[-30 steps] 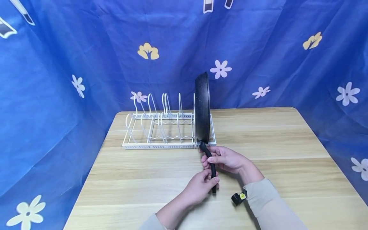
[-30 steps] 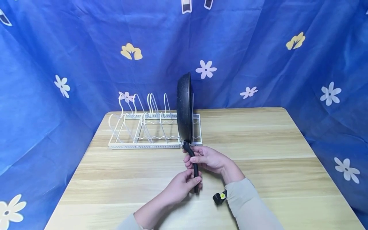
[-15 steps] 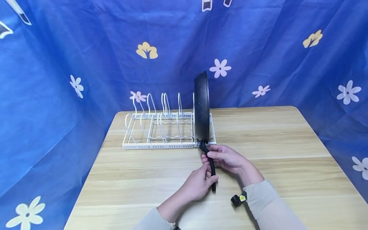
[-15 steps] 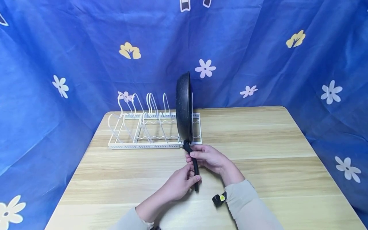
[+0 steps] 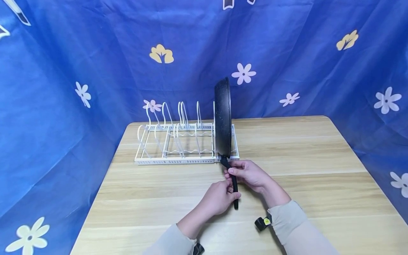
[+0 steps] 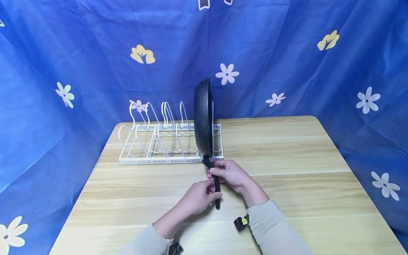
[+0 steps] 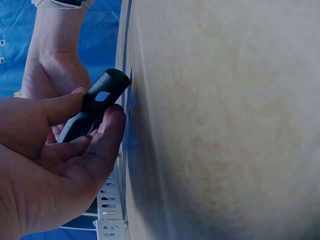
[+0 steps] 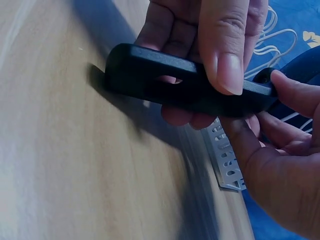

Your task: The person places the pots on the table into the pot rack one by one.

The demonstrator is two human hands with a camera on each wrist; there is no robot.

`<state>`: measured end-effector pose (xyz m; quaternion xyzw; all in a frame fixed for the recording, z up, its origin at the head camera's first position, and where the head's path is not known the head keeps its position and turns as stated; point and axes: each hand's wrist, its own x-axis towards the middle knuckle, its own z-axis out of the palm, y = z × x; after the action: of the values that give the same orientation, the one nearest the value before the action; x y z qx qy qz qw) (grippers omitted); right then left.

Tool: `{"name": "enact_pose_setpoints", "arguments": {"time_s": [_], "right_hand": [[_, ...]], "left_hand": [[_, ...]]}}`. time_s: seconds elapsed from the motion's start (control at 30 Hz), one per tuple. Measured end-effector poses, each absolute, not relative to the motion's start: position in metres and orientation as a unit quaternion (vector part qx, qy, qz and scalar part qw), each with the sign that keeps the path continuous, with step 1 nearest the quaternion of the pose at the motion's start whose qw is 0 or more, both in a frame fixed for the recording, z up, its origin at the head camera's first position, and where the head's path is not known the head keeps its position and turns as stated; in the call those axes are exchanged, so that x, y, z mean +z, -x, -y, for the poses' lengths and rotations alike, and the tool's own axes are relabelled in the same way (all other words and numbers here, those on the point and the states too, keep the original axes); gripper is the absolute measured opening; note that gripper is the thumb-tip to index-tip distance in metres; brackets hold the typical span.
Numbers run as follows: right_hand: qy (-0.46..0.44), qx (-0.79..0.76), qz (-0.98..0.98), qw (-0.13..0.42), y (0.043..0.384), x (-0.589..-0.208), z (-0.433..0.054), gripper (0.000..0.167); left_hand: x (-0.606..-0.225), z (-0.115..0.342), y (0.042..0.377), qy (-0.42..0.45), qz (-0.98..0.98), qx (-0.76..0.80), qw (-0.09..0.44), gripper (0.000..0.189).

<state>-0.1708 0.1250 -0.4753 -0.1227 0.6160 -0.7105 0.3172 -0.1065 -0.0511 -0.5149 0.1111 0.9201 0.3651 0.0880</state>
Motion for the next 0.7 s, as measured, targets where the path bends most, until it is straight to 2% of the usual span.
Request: {"name": "enact_pose_setpoints", "arguments": {"time_s": [0.33, 0.4, 0.53, 0.7], "right_hand": [[0.112, -0.700, -0.637, 0.303, 0.171, -0.475, -0.123, 0.049], [0.104, -0.680, -0.665, 0.290, 0.171, -0.474, -0.124, 0.047], [0.108, -0.597, -0.756, 0.245, 0.169, -0.468, -0.124, 0.042], [0.174, -0.394, -0.887, 0.167, 0.162, -0.451, -0.125, 0.037]], "left_hand": [[-0.507, 0.051, 0.108, -0.126, -0.924, 0.349, 0.092, 0.025], [-0.494, 0.052, 0.105, -0.132, -0.925, 0.343, 0.096, 0.025], [-0.464, 0.054, 0.098, -0.153, -0.937, 0.298, 0.103, 0.022], [-0.443, 0.056, 0.089, -0.193, -0.956, 0.205, 0.081, 0.018]]}}
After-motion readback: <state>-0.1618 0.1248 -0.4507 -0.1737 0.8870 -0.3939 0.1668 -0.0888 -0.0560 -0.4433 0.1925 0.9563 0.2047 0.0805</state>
